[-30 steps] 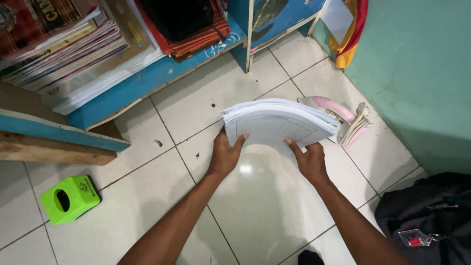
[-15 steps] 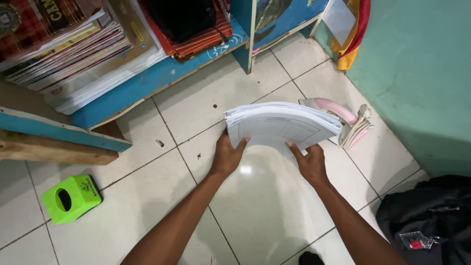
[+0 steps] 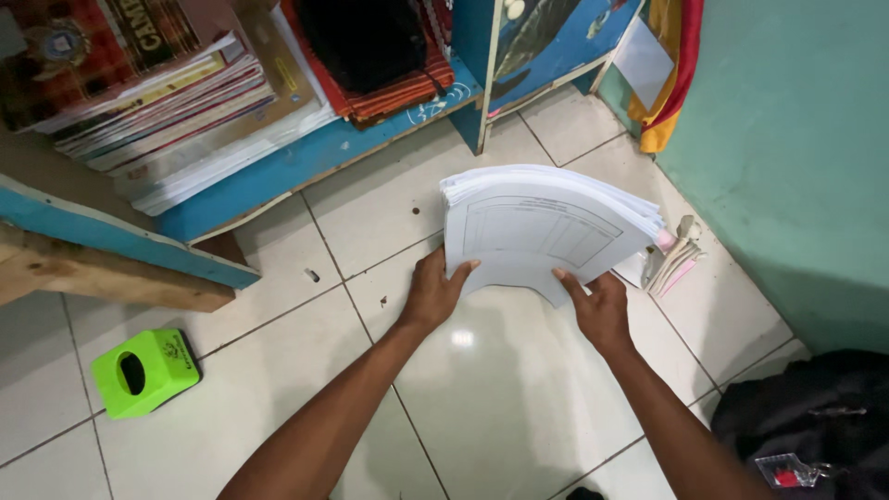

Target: The person retrieves a stack of papers from a shelf, places them on the floor, then uses a yellow cloth to wipe a small canvas and a black box on a table. They spray a cleaning solution onto the cloth and wipe a wooden board, then fold the cloth and place it on the board.

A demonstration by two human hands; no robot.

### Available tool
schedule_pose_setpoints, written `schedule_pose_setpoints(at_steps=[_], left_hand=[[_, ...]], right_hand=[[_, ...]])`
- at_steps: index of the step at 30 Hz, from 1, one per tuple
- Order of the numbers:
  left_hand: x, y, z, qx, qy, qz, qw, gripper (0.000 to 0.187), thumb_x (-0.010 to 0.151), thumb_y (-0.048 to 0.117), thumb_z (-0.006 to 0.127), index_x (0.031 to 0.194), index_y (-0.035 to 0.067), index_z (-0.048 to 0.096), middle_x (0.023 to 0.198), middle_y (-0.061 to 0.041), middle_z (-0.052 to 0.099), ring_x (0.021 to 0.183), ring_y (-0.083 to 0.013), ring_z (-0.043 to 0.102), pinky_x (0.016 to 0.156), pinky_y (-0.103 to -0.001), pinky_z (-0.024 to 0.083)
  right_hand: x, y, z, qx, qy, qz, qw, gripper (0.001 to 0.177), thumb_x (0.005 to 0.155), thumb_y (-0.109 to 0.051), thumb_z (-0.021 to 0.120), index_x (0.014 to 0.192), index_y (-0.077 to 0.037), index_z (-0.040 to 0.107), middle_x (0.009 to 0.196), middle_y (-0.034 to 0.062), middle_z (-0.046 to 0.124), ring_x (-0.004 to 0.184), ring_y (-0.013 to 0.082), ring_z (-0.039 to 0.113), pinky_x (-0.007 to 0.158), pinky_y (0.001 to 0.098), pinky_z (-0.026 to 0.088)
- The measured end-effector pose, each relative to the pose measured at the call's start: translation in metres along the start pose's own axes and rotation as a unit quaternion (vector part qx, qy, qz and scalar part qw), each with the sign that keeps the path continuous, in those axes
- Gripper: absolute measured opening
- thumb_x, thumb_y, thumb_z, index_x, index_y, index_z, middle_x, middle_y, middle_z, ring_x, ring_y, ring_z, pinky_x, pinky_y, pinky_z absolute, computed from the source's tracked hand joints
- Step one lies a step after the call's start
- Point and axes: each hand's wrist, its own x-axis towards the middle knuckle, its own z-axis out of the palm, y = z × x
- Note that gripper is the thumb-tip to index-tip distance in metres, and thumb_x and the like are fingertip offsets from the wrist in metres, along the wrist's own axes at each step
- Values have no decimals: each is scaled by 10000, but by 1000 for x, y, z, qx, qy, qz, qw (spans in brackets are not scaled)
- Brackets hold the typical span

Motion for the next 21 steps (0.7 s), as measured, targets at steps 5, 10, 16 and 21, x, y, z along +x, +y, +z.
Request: schedule_pose_setpoints(at_steps=[5, 10, 16, 21], left_hand=[[0, 14, -9, 48, -17, 20, 999, 354, 947, 199, 690, 1240, 4, 648, 1101, -189, 756, 1038, -290, 734, 885, -381, 547], [-2, 21, -11, 27, -7, 36, 999, 349, 942, 208, 690, 1220, 1, 651, 1081, -195, 760, 1022, -289, 751, 890, -382, 553], [-2, 34, -21, 43, -5, 76, 996, 398, 948, 214, 698, 1282, 12, 624, 1110, -194, 751, 1038, -282, 730, 899, -383, 553], [2, 48, -47, 8, -33, 100, 994, 464, 969, 252, 677, 1357, 19, 574, 1223, -163, 729, 1151, -242, 699, 979, -369, 529]], right_hand=[[1, -6, -3, -4, -6, -16, 1000, 328, 959, -167, 726, 1188, 59, 665, 1142, 151, 737, 1084, 204, 688, 967, 355, 546], [1, -12, -5, -8, 5, 24, 1000, 337, 929, -185, 744, 1152, 61, 688, 1094, 143, 752, 1036, 203, 698, 914, 352, 554], [8, -26, -11, -31, 10, 11, 999, 333, 935, -195, 754, 1147, 55, 696, 1058, 132, 768, 987, 183, 707, 884, 329, 549], [23, -54, -9, 0, -26, -30, 999, 348, 949, -187, 728, 1199, 46, 658, 1073, 103, 746, 978, 162, 688, 865, 323, 550]])
